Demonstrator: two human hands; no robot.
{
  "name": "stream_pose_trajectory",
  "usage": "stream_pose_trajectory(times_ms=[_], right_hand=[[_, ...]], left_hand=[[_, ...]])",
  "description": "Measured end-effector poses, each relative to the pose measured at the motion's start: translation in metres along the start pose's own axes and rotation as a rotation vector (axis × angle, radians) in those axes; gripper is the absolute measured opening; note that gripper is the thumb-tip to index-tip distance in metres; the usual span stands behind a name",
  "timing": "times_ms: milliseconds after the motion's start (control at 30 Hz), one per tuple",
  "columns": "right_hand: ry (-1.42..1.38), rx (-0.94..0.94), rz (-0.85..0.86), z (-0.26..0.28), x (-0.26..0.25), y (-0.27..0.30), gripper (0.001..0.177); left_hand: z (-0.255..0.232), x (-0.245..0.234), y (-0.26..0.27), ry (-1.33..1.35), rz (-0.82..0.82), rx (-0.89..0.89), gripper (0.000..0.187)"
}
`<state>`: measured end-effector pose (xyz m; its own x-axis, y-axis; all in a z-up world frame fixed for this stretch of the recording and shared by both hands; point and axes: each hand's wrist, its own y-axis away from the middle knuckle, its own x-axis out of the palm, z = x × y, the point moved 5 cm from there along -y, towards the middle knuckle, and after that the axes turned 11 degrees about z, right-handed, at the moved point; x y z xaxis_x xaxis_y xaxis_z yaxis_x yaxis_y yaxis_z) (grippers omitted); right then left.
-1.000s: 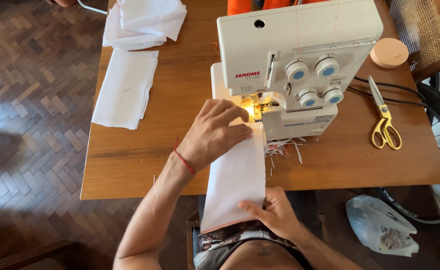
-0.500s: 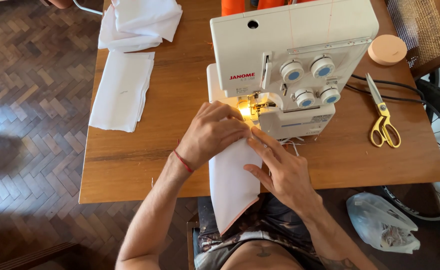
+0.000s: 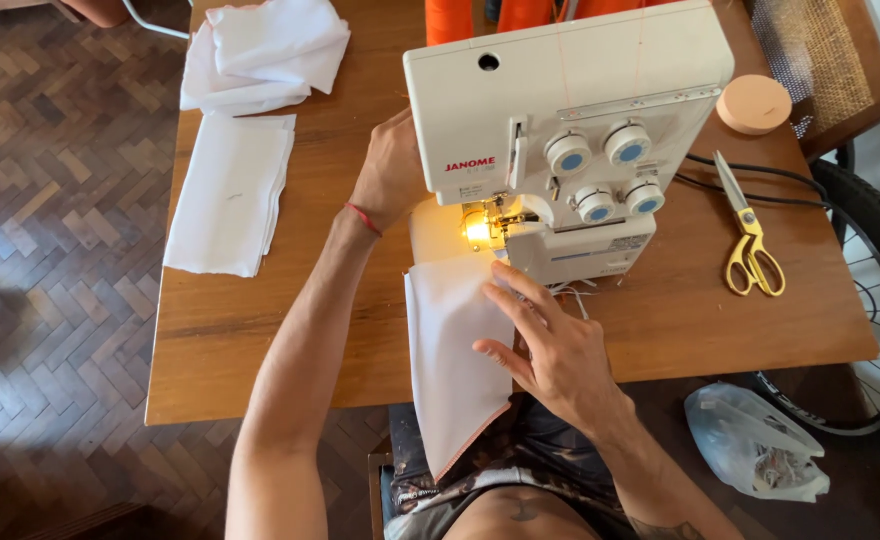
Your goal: Using a serger machine to finish the edges of small rectangular fabric pieces and trimming the excess thread with scissors.
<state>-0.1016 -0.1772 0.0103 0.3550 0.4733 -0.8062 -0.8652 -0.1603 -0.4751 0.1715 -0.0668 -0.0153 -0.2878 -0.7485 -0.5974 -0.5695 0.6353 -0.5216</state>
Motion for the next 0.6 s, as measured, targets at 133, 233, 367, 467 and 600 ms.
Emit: stream_pose_trajectory(times_ms=[133,233,367,467,600], right_hand=[[-0.017,0.0,-0.003,-0.002,0.001,0.0,0.048],[-0.022,0.004,0.005,-0.003,0.0,0.001,0.05],[-0.033,0.002,0.028,-0.003,-0.002,-0.001,0.049],[-0.035,0.01,0.029,-0.001,-0.003,-0.002,0.049],[-0.054,0.012,0.038,-0.002,-0.003,-0.004,0.049]], left_hand=[[0.041,0.011,-0.002,-0.005,-0.015,0.026,0.009],[0.047,0.01,-0.004,-0.108,-0.043,0.03,0.014],[0.056,0.014,-0.009,-0.086,-0.081,0.041,0.03],[0.062,0.017,-0.014,-0.043,-0.093,0.025,0.032],[0.032,0.001,-0.005,-0.029,-0.118,-0.041,0.032]])
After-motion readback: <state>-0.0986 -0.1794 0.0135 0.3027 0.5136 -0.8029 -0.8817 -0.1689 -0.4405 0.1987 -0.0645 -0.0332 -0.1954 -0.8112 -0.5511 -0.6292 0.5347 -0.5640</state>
